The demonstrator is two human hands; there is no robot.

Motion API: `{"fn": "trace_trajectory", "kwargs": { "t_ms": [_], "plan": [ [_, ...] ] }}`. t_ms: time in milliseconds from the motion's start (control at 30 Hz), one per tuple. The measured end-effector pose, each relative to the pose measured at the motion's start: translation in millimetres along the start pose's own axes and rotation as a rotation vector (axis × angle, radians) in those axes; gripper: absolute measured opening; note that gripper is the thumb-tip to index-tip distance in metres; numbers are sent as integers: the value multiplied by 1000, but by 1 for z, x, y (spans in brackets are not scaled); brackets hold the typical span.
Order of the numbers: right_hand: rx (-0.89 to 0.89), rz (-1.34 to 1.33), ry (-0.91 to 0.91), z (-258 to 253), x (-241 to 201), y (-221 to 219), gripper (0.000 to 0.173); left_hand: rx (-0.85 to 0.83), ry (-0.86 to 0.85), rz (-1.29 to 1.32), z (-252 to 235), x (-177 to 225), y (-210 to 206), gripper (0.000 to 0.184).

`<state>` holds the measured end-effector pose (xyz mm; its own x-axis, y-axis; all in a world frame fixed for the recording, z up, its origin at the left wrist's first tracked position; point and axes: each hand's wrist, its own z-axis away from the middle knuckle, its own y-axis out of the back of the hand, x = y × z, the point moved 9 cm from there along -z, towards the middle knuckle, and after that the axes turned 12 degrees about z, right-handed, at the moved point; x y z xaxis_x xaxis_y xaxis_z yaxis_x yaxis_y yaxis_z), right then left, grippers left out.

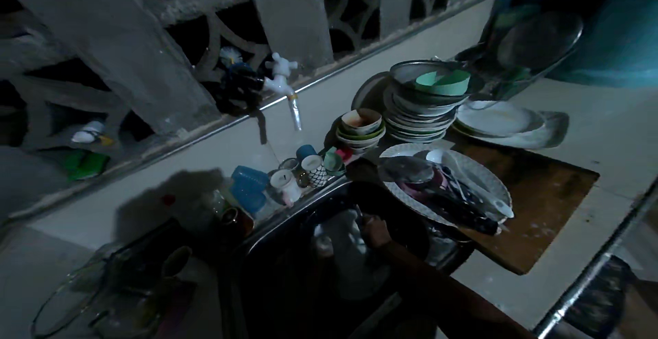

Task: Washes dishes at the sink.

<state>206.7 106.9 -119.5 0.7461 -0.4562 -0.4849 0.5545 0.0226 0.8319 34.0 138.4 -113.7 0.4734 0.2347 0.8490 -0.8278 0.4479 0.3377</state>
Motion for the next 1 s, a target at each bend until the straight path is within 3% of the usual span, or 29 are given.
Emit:
{"fn": "trace_trajectory", "kwargs": {
  "t_ms": [67, 167, 300, 433, 533, 633, 733, 867, 933, 1000],
  "plan": [
    [70, -346, -34, 8, -6, 22, 37, 78, -187, 155, -30, -7, 0, 45],
    [153, -638, -15, 17, -25, 42, 34, 47, -261, 336, -19, 31, -14, 44],
    [265, -833, 53, 39, -43, 80, 27, 262, -486, 218, 7, 81, -10, 38],
    [173, -1081, 201, 56, -41, 98, 14, 362, -540, 106, 17, 120, 19, 41],
    [216, -1041, 355, 74, -38, 105, 12, 382, -496, 306, -5, 130, 37, 41],
    [269, -849, 491, 94, -43, 100, 24, 349, -295, 680, -20, 124, 40, 36],
    [106, -643, 563, 106, -50, 91, 37, 339, -209, 998, -16, 121, 38, 26],
    [-347, -459, 434, 109, -58, 74, 48, 433, -299, 1054, -16, 113, 46, 29],
    [-331, -372, 388, 102, -65, 73, 40, 470, -408, 1021, -12, 115, 42, 28],
    [-180, -246, 380, 94, -77, 78, 35, 464, -504, 865, 6, 126, 29, 32]
  ]
}}
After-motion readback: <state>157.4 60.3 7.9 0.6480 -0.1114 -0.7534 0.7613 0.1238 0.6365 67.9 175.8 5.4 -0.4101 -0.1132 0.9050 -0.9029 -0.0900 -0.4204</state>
